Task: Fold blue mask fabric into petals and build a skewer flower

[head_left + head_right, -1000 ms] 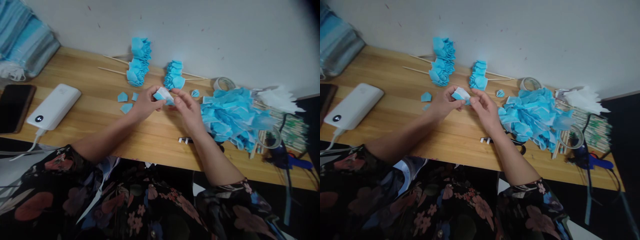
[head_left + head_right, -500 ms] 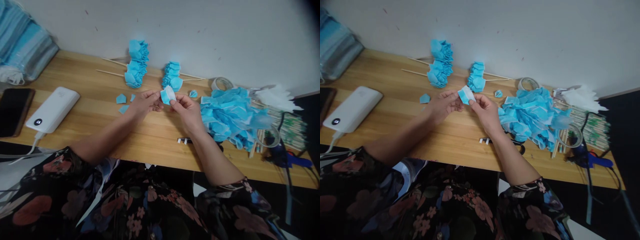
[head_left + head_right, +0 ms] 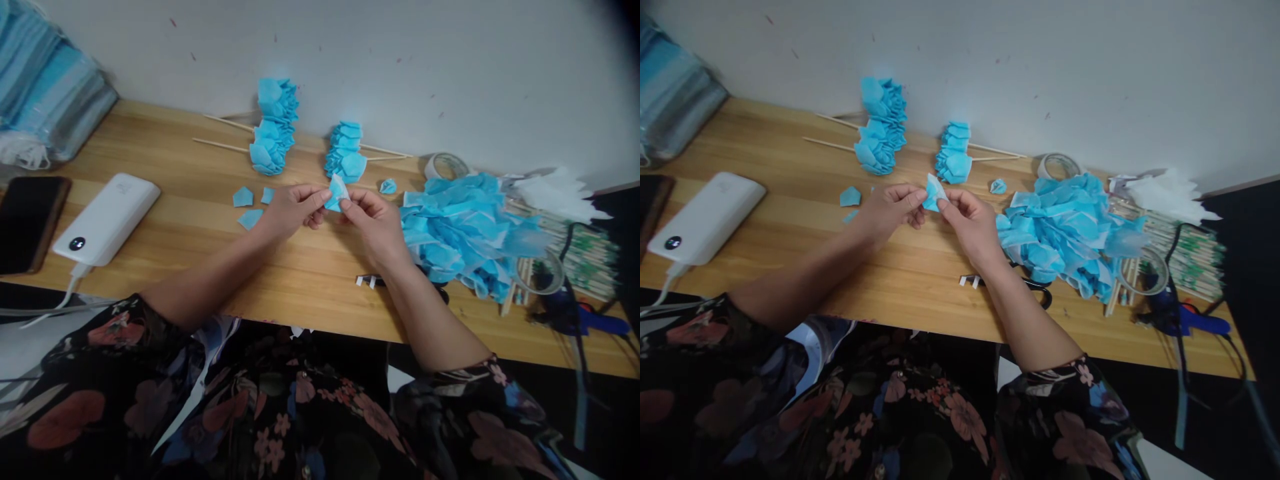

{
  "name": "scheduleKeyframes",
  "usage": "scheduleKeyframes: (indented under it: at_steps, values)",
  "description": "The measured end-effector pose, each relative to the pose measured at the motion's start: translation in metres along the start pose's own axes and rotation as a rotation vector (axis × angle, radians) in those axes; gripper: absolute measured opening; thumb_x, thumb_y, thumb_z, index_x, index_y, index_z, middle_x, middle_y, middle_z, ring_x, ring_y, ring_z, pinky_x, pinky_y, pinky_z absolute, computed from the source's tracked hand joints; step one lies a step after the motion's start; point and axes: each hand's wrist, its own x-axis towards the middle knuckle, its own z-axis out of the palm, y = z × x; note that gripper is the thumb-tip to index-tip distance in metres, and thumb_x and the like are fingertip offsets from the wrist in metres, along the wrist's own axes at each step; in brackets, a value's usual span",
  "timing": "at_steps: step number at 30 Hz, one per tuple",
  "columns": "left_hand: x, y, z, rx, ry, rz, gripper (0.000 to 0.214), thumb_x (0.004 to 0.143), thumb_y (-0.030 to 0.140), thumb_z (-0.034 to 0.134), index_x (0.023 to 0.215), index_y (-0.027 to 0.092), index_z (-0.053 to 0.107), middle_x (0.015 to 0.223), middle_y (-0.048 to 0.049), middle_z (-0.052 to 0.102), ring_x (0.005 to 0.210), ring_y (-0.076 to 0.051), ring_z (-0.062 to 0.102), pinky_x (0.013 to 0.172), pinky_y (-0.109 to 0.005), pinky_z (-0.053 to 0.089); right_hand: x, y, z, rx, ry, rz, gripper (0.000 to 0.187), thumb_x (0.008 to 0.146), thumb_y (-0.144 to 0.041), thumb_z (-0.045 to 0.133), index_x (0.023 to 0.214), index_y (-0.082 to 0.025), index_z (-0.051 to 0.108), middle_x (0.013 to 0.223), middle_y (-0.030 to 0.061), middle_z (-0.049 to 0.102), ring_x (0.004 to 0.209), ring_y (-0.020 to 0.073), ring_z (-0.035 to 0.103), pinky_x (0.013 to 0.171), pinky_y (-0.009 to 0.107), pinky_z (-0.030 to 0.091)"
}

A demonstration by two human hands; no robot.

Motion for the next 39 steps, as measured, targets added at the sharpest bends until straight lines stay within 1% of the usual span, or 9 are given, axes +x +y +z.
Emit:
scheduleKeyframes:
  at_steps: [4, 9, 14, 17, 23, 27, 29, 36, 39]
  values:
    - [0.0002, 0.0003, -0.0006, 0.046, 0.007, 0.016, 0.032, 0.095, 0.033, 0.078, 0.072, 0.014, 0.067, 0.058, 0.0013, 0.063, 0.05, -0.006, 0.057, 0.053, -0.017, 0.049, 0.0005, 0.001, -0.0005, 0.01, -0.027, 0.004, 0.027, 0.088, -0.049, 0.078, 0.099, -0.025, 0.077, 0.085, -0.0007, 0.07, 0.072, 0.014, 0.061, 0.073, 0.034, 0.056]
    - [-0.0001, 0.0029, 0.0019, 0.071, 0.01, 0.032, 0.03, 0.096, 0.023, 0.075, 0.07, 0.014, 0.064, 0.06, 0.0023, 0.064, 0.049, -0.005, 0.056, 0.051, -0.017, 0.048, 0.0004, 0.0017, 0.0, 0.028, -0.044, -0.008, 0.032, 0.087, -0.054, 0.078, 0.1, -0.025, 0.077, 0.09, -0.0002, 0.072, 0.074, 0.0136, 0.061, 0.073, 0.033, 0.056]
    - [-0.0008, 0.0031, 0.0029, 0.12, 0.004, 0.068, 0.026, 0.092, 0.02, 0.077, 0.071, 0.014, 0.064, 0.057, 0.0043, 0.062, 0.049, -0.004, 0.055, 0.051, -0.014, 0.047, 0.0006, 0.0019, 0.0012, 0.099, -0.047, -0.016, 0.032, 0.084, -0.054, 0.083, 0.095, -0.025, 0.077, 0.09, -0.0015, 0.073, 0.078, 0.0129, 0.063, 0.076, 0.031, 0.056]
    - [-0.0013, 0.0028, 0.0028, 0.149, 0.0, 0.089, 0.025, 0.092, 0.021, 0.078, 0.072, 0.014, 0.065, 0.056, 0.0043, 0.061, 0.05, -0.004, 0.055, 0.052, -0.014, 0.048, 0.0011, 0.0023, 0.0012, 0.077, -0.038, -0.016, 0.034, 0.083, -0.057, 0.083, 0.09, -0.024, 0.074, 0.086, -0.0016, 0.07, 0.075, 0.0129, 0.061, 0.075, 0.031, 0.055]
    - [-0.0021, 0.0048, 0.0059, 0.123, -0.014, 0.044, 0.038, 0.106, 0.031, 0.059, 0.073, 0.014, 0.064, 0.064, -0.0005, 0.067, 0.05, -0.006, 0.058, 0.051, -0.017, 0.05, 0.0012, 0.0013, 0.0008, 0.068, 0.025, -0.028, 0.038, 0.083, -0.061, 0.082, 0.086, -0.025, 0.071, 0.081, -0.002, 0.067, 0.073, 0.0133, 0.058, 0.072, 0.031, 0.054]
    - [-0.004, 0.0061, 0.0066, 0.159, -0.082, 0.041, 0.023, 0.095, 0.021, 0.072, 0.074, 0.014, 0.065, 0.062, 0.002, 0.065, 0.051, -0.005, 0.058, 0.053, -0.016, 0.051, 0.0017, 0.0007, 0.0013, 0.082, 0.032, -0.035, 0.042, 0.081, -0.065, 0.082, 0.086, -0.025, 0.07, 0.085, -0.0018, 0.067, 0.077, 0.0139, 0.06, 0.074, 0.031, 0.056]
    - [-0.0048, 0.0061, 0.006, 0.17, -0.111, 0.033, 0.018, 0.09, 0.016, 0.075, 0.075, 0.014, 0.065, 0.062, 0.003, 0.065, 0.052, -0.004, 0.058, 0.055, -0.015, 0.05, 0.002, 0.0008, 0.0017, 0.109, 0.038, -0.028, 0.042, 0.08, -0.064, 0.083, 0.085, -0.025, 0.07, 0.083, -0.0022, 0.067, 0.075, 0.0132, 0.06, 0.073, 0.03, 0.055]
    - [-0.004, 0.0075, 0.0044, 0.18, -0.07, 0.041, 0.02, 0.092, 0.012, 0.068, 0.073, 0.014, 0.064, 0.064, 0.0016, 0.067, 0.052, -0.005, 0.058, 0.055, -0.015, 0.052, 0.0016, 0.001, 0.0016, 0.133, 0.026, -0.045, 0.042, 0.08, -0.064, 0.084, 0.085, -0.025, 0.07, 0.08, -0.0031, 0.066, 0.072, 0.0122, 0.058, 0.071, 0.03, 0.052]
    - [-0.0036, 0.0072, 0.005, 0.186, -0.075, 0.04, 0.024, 0.095, 0.018, 0.068, 0.072, 0.014, 0.063, 0.063, 0.0015, 0.067, 0.052, -0.005, 0.058, 0.054, -0.015, 0.051, 0.0012, 0.0, 0.0016, 0.13, 0.025, -0.032, 0.044, 0.08, -0.065, 0.084, 0.086, -0.025, 0.07, 0.081, -0.0027, 0.066, 0.072, 0.0129, 0.058, 0.072, 0.03, 0.052]
